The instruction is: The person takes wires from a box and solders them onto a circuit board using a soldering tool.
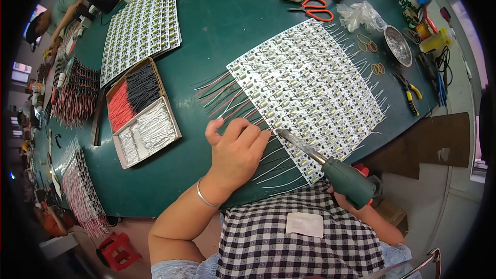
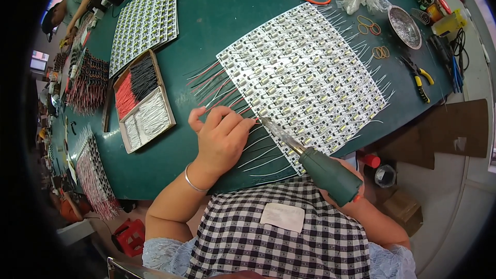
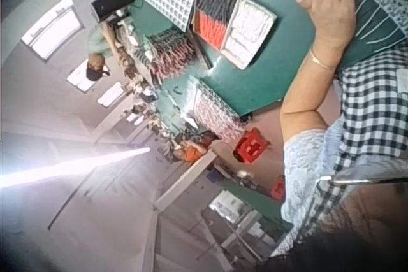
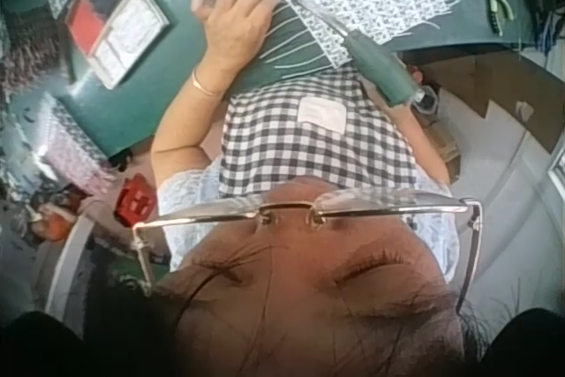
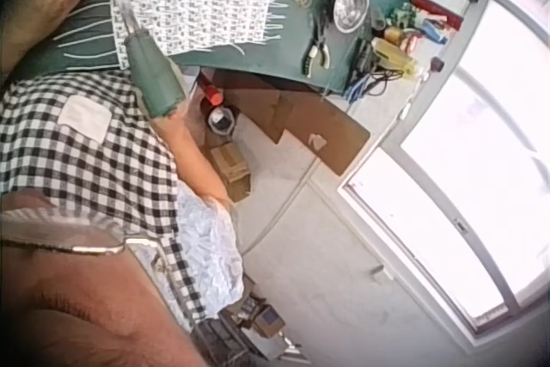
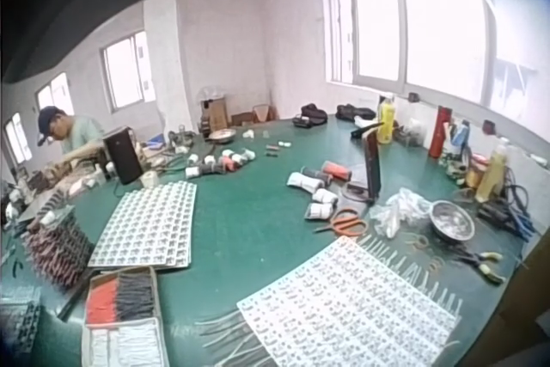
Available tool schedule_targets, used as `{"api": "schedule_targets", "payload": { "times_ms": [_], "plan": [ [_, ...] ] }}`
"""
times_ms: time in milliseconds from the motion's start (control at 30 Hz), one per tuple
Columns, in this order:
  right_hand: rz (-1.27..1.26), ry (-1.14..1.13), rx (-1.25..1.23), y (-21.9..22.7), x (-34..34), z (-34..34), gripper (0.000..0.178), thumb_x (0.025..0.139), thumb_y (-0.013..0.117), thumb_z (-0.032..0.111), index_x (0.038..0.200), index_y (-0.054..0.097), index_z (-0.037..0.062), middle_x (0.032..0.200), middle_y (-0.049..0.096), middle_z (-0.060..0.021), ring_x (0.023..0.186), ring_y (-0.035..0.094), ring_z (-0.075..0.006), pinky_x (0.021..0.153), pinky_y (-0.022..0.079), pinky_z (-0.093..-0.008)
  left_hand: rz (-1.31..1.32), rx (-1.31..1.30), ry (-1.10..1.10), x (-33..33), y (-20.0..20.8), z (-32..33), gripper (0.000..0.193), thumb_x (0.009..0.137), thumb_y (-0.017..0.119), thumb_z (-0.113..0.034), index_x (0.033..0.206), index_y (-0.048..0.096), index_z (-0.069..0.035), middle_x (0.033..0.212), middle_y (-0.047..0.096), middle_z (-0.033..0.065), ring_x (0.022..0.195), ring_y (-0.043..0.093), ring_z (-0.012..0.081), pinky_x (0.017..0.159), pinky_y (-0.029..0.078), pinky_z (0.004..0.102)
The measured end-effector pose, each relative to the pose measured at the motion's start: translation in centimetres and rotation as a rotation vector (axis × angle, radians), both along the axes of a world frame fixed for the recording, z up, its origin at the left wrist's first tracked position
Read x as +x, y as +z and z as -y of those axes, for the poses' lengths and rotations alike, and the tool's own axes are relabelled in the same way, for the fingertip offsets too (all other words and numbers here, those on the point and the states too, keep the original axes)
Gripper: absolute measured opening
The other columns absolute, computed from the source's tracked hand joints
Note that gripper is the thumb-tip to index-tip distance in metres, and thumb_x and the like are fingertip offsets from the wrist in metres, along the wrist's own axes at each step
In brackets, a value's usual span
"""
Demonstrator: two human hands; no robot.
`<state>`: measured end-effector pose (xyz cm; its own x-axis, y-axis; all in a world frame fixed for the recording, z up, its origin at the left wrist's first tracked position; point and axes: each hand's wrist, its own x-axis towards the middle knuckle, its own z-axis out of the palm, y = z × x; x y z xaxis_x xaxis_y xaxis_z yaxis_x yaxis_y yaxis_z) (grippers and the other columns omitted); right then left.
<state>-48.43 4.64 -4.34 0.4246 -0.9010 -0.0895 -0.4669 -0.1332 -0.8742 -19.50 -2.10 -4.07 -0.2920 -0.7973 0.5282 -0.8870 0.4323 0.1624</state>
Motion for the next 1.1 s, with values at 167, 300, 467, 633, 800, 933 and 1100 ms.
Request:
{"api": "schedule_targets", "payload": {
  "times_ms": [167,300,467,633,800,933,1100],
  "plan": [
    [0.181,-0.08,0.134,-0.1,0.3,-0.3,0.056,0.073,0.068,0.004,0.123,0.044,-0.0048,0.111,0.06,-0.013,0.099,0.06,-0.0197,0.088,0.045,-0.0307,0.006,0.005,-0.012,0.2,-0.1,0.1,0.014,0.068,0.066,-0.009,0.078,0.065,-0.02,0.073,0.052,-0.0086,0.081,0.053,0.0102,0.09,0.022,0.0422],
    [0.13,-0.086,0.13,0.3,0.6,-0.4,0.056,0.072,0.069,0.005,0.121,0.045,-0.0059,0.111,0.06,-0.013,0.098,0.059,-0.0193,0.088,0.044,-0.0303,-0.004,-0.02,-0.01,0.2,-0.2,0.2,0.009,0.07,0.061,-0.013,0.077,0.065,-0.018,0.073,0.051,-0.0072,0.082,0.052,0.0096,0.091,0.022,0.042],
    [0.103,-0.1,0.113,0.9,0.2,-0.4,0.047,0.074,0.067,0.006,0.116,0.05,-0.005,0.101,0.061,-0.0112,0.089,0.061,-0.0183,0.082,0.047,-0.029,-0.03,-0.011,-0.001,0.2,0.1,0.1,0.015,0.067,0.067,-0.009,0.077,0.065,-0.02,0.074,0.053,-0.0086,0.081,0.053,0.0104,0.09,0.022,0.0421],
    [0.301,-0.188,0.139,2.7,-1.3,1.0,0.029,0.079,0.059,0.005,0.108,0.056,-0.0024,0.092,0.062,-0.0102,0.073,0.063,-0.0163,0.066,0.052,-0.0274,-0.047,-0.009,0.009,0.1,1.1,-0.8,0.016,0.066,0.068,-0.009,0.078,0.066,-0.02,0.071,0.052,-0.0084,0.079,0.052,0.0106,0.09,0.023,0.0421],
    [0.132,-0.067,-0.036,3.7,-2.9,4.1,0.037,0.082,0.061,0.036,0.093,0.059,0.0007,0.069,0.06,-0.0063,0.06,0.056,-0.0146,0.057,0.045,-0.0273,-0.034,0.074,0.005,-0.8,1.4,-2.0,0.016,0.066,0.069,-0.009,0.078,0.067,-0.02,0.068,0.05,-0.0082,0.076,0.052,0.0108,0.09,0.022,0.042],
    [0.326,0.051,0.115,3.5,-2.4,4.4,0.034,0.078,0.061,0.005,0.11,0.054,-0.0063,0.103,0.062,-0.0151,0.09,0.063,-0.0218,0.08,0.05,-0.0292,-0.061,0.103,0.038,-1.5,0.9,-2.1,0.018,0.065,0.07,-0.009,0.079,0.067,-0.019,0.068,0.05,-0.0081,0.075,0.052,0.0111,0.09,0.022,0.042],
    [0.211,-0.043,0.015,3.4,-1.6,4.0,0.021,0.072,0.066,0.006,0.092,0.063,-0.0003,0.087,0.065,-0.0114,0.075,0.064,-0.0217,0.07,0.052,-0.0312,-0.049,0.114,0.059,-1.5,0.5,-1.8,0.012,0.071,0.062,-0.012,0.08,0.067,-0.018,0.07,0.05,-0.0074,0.076,0.051,0.01,0.089,0.023,0.0418]
  ]
}}
